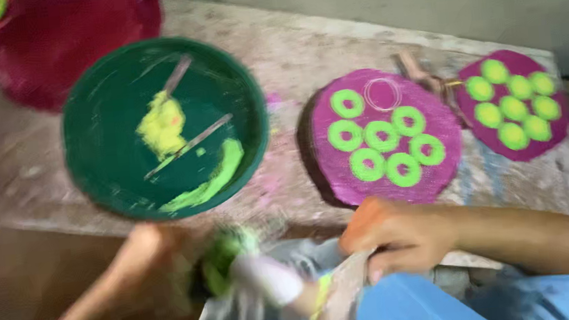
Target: The person scoops green dough from a large green basin into a wooden hand press, then squeezes the press to extrude ring-shaped dough pieces onto round purple boards, adding each piece beside the others and repeating across several boards.
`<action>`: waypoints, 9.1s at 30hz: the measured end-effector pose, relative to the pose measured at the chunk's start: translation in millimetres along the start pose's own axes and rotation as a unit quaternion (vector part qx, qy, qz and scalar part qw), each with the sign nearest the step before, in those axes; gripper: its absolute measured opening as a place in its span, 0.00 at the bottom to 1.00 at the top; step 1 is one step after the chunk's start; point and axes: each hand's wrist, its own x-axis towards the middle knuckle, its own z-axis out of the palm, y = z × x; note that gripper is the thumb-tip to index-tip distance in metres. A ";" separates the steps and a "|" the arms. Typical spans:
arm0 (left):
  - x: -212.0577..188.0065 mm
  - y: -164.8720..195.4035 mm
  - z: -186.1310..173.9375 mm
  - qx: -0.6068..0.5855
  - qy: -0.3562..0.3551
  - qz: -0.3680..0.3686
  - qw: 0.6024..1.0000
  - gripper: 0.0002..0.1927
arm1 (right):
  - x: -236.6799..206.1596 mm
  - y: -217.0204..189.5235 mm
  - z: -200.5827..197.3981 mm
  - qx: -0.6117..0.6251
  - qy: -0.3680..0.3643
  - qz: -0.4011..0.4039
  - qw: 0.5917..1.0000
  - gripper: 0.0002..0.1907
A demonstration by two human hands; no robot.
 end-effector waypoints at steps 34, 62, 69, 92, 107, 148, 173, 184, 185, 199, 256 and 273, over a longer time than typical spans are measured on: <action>52.0 -227.4 -33.5 -0.159 0.524 0.030 0.837 0.31 | 280.6 239.0 -58.9 -0.420 -0.179 0.396 0.797 0.11; 58.9 -231.6 -32.6 -0.208 0.537 0.041 0.816 0.31 | 242.2 132.8 24.9 -0.190 0.020 0.193 0.962 0.20; 56.9 -223.0 -72.4 0.087 0.513 -0.033 0.853 0.30 | 222.4 92.0 -31.4 -0.094 -0.049 0.421 0.901 0.26; 61.0 -224.0 -93.4 -0.052 0.456 -0.047 0.887 0.20 | 271.0 78.5 -41.9 -0.451 0.190 0.158 0.858 0.17; 84.1 -224.4 -117.4 0.248 0.497 -0.047 0.830 0.27 | 263.3 177.4 2.5 -0.006 0.255 0.219 0.942 0.29; 53.8 -221.3 -110.2 -0.159 0.316 0.028 0.935 0.24 | 317.6 54.0 -79.4 -0.536 0.012 0.190 0.823 0.04; 60.1 -232.2 -108.1 -0.051 0.404 -0.018 0.913 0.27 | 330.0 72.4 -26.3 -0.557 0.005 0.239 0.795 0.04; 67.3 -215.1 -133.5 0.231 0.538 -0.019 0.811 0.21 | 313.5 178.3 35.6 -0.120 0.302 0.105 0.940 0.25; 66.7 -214.8 -137.0 0.196 0.541 -0.013 0.818 0.26 | 306.7 182.1 37.2 -0.069 0.291 0.146 0.943 0.26; 83.6 -226.9 -150.1 -0.416 0.545 0.004 0.728 0.27 | 290.8 196.6 33.8 -0.136 0.259 0.065 0.954 0.22; 504.2 -14.9 162.5 -0.088 0.083 -0.107 0.987 0.13 | -306.6 110.2 94.9 0.263 0.599 0.132 0.744 0.45; 292.0 -78.8 303.6 -0.437 0.252 -0.101 0.857 0.29 | -325.0 242.2 115.4 0.339 0.629 0.211 0.666 0.50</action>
